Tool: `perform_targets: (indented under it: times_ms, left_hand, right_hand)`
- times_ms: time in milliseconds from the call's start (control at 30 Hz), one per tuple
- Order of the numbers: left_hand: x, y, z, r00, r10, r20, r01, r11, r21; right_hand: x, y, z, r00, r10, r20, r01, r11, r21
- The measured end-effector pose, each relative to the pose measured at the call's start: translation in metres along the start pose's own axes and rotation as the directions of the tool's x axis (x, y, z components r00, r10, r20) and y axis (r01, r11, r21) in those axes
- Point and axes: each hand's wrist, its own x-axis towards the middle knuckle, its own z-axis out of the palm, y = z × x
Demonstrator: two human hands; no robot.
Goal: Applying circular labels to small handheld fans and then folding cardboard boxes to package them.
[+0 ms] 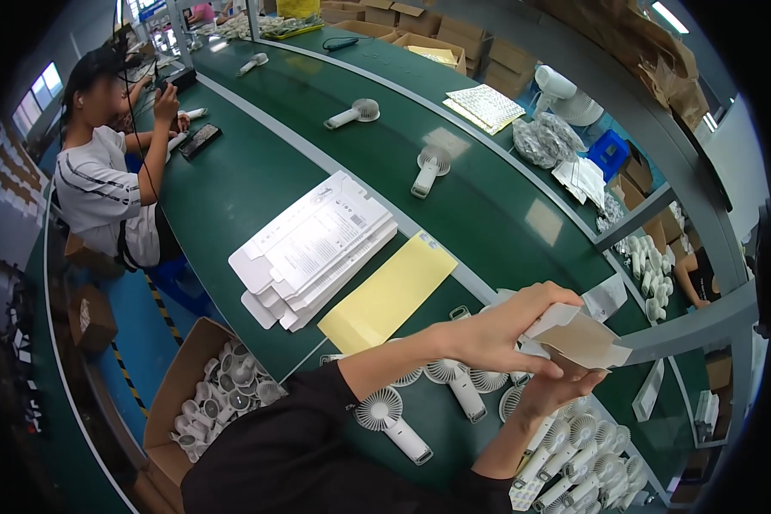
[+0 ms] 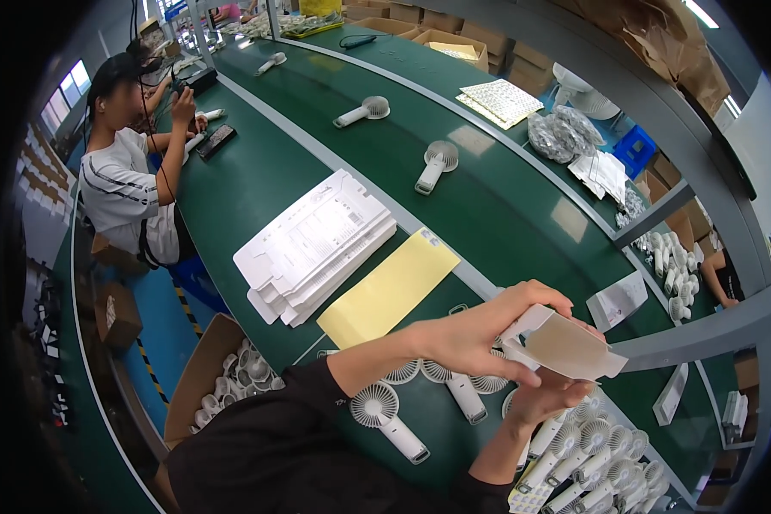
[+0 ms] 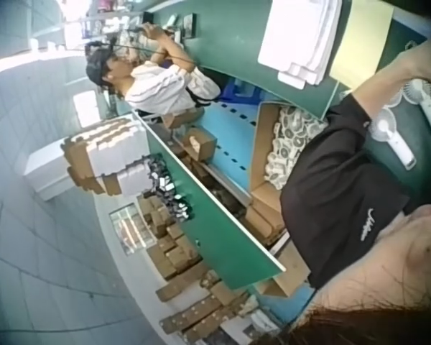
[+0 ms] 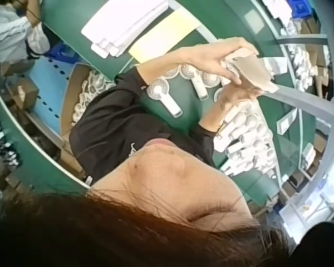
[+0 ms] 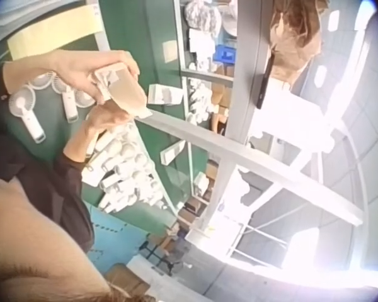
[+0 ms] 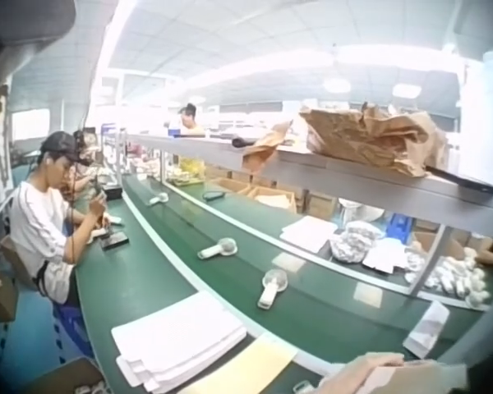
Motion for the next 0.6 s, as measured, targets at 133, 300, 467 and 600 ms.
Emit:
perform_targets:
  times_ms: [133, 300, 467, 600]
  left_hand:
    - [-0.004, -0.010, 0.014, 0.977, 0.125, -0.173, -0.102, 0.985, 0.140]
    - [-0.003, -0.011, 0.024, 0.921, 0.226, -0.319, -0.139, 0.952, 0.271]
    - [-0.009, -0.015, 0.022, 0.874, 0.165, -0.457, -0.070, 0.974, 0.217]
    - [-0.010, -0.007, 0.020, 0.870, -0.016, -0.492, -0.023, 0.997, -0.074]
  right_hand:
    - [-0.002, 0.000, 0.005, 0.999, 0.033, -0.004, -0.033, 0.998, 0.054]
    - [-0.008, -0.002, 0.011, 0.995, 0.079, -0.056, -0.078, 0.997, 0.017]
    - [-0.015, -0.001, 0.028, 0.998, -0.044, -0.040, 0.040, 0.995, -0.096]
    - [-0.017, 0.011, 0.016, 0.847, -0.512, 0.143, 0.526, 0.768, -0.366]
